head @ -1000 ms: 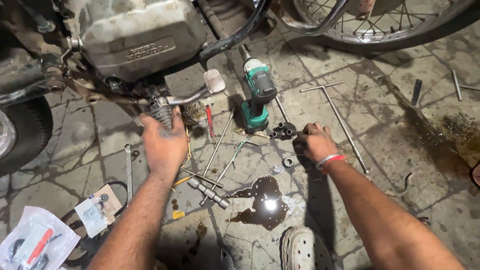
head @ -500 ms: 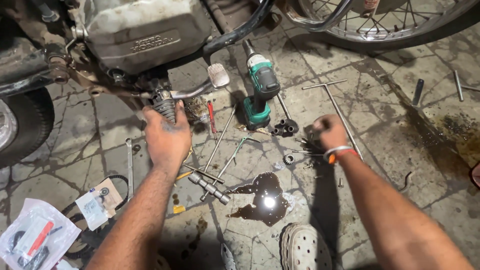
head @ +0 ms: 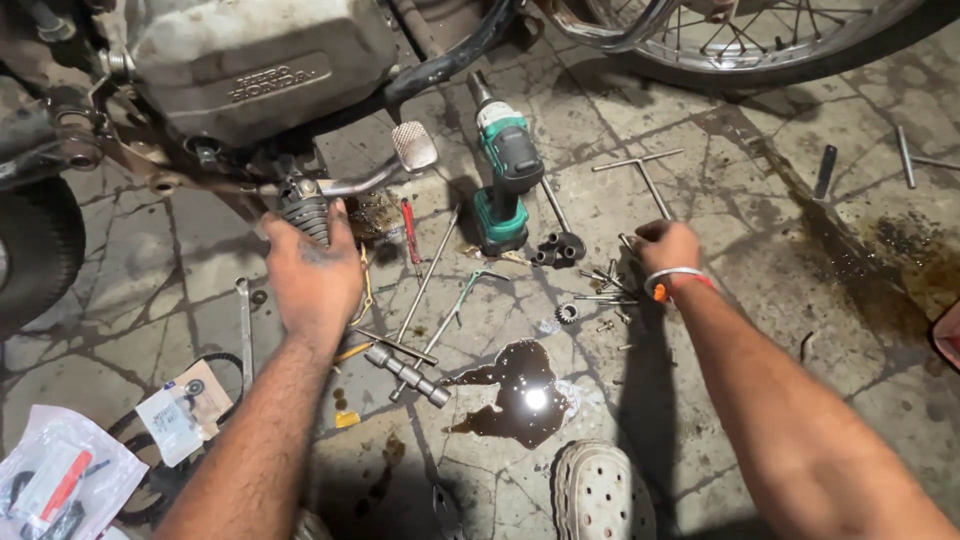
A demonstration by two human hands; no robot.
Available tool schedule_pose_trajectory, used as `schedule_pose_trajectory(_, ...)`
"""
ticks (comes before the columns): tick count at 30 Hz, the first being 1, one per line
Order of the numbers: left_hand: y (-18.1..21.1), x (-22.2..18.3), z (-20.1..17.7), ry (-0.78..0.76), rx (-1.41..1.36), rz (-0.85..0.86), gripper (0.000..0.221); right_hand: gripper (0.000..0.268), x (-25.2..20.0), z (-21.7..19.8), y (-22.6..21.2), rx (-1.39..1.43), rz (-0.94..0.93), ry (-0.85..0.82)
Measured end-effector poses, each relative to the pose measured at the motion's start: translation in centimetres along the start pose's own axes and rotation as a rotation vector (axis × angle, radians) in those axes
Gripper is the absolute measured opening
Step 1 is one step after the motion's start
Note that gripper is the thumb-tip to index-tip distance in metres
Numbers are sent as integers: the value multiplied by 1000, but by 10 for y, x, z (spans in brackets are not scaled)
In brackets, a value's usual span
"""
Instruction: The person kneels beside a motorcycle on the workshop floor and works on the engine area. They use a T-handle wrench to loosen and turn bolts on the engine casing, hold removed bolts and small parts in one hand, and continue turning the wrench on fasteners near the engine and footpeg.
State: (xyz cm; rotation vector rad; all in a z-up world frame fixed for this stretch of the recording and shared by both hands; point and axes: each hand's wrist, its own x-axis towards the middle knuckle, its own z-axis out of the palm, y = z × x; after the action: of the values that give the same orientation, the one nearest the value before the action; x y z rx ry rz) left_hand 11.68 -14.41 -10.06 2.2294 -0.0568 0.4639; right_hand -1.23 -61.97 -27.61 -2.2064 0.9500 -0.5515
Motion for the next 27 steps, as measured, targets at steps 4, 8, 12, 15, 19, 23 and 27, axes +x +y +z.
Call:
schedule_pose_trajectory(4,0,0,1,33,-10,38,60,29,10,9,-10,-250,-126,-160)
schedule_pose_trajectory(8,1,-1,-1,21,-21,17,58,29,30,22,10,-469,-198,-229)
schedule_pose_trajectory(12,0,-2,-1,49,-3,87,62,28,36,21,19,-546,-197,-275)
schedule_pose_trajectory(15,2,-1,-2,32,27,52,67,30,18,-3,-15,-461,-56,-318)
schedule_pose_trajectory(19,8,-2,-7,-12,17,0,68,31,13,-7,10,265,369,-336)
schedule_pose_trajectory(23,15,-1,-11,-49,34,-69,66,26,18,-15,28,584,285,-419)
schedule_pose_trajectory(27,7,0,-6,-24,22,-7,68,26,12,-22,4,96,9,-469)
